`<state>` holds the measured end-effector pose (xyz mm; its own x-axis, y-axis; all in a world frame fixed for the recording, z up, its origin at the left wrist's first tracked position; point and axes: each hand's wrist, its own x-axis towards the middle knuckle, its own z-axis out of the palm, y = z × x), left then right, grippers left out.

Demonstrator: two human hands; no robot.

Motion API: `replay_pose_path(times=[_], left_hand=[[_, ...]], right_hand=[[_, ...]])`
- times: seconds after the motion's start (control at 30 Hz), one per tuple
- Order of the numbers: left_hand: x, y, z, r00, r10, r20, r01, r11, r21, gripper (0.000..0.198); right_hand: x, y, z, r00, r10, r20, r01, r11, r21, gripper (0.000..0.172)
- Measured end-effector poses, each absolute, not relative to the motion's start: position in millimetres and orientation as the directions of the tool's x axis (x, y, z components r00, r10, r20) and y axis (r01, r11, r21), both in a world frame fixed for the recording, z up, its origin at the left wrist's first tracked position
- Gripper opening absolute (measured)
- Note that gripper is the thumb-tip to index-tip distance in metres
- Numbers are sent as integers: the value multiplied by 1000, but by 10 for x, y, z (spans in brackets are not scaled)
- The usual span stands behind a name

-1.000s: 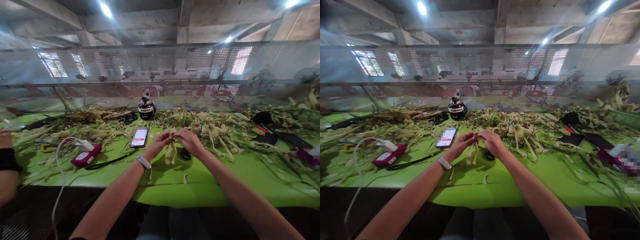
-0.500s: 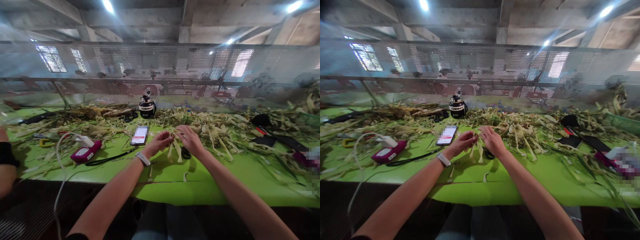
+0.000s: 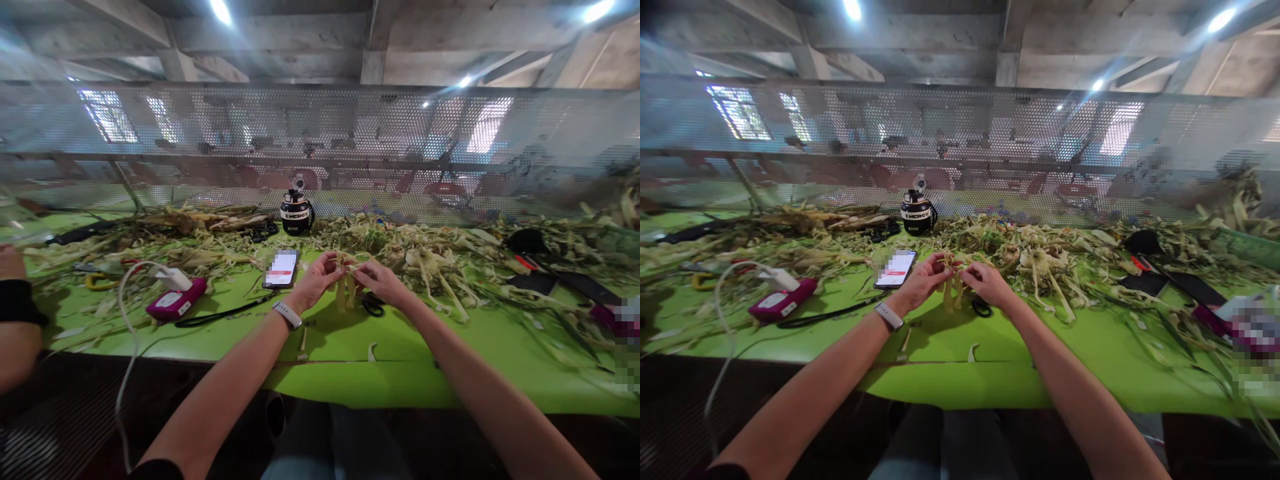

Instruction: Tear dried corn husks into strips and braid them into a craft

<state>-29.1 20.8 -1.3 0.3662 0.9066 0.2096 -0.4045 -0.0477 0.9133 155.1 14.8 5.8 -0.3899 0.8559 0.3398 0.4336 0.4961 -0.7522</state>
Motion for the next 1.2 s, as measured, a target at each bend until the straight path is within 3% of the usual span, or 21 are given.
replay_pose_path(times=[0.13, 0.3, 0.47, 0.73, 0.93, 1.2], left_hand=[[-297, 207, -15, 331, 930, 162, -403, -16, 915, 52], [-317, 216, -14, 256, 959, 119, -333, -28, 943, 43], [-322, 239, -15, 299, 946, 128, -406, 5, 914, 35], [-329, 239, -19, 318, 944, 94, -420, 51, 906, 28], [-330, 251, -58, 308, 943, 129, -424, 15, 906, 30], [-317, 241, -19, 343, 929, 141, -464, 37, 885, 23]], right_hand=[[1520, 134, 39, -452, 827, 336, 492, 545, -679, 27], [1518, 119, 68, -385, 821, 420, 550, 570, -610, 27], [1523, 97, 99, -350, 806, 477, 587, 586, -559, 24], [1528, 87, 74, -236, 868, 437, 475, 495, -727, 25], [1522, 75, 70, -224, 828, 515, 508, 550, -663, 25], [1533, 107, 23, -141, 813, 564, 503, 550, -667, 25]])
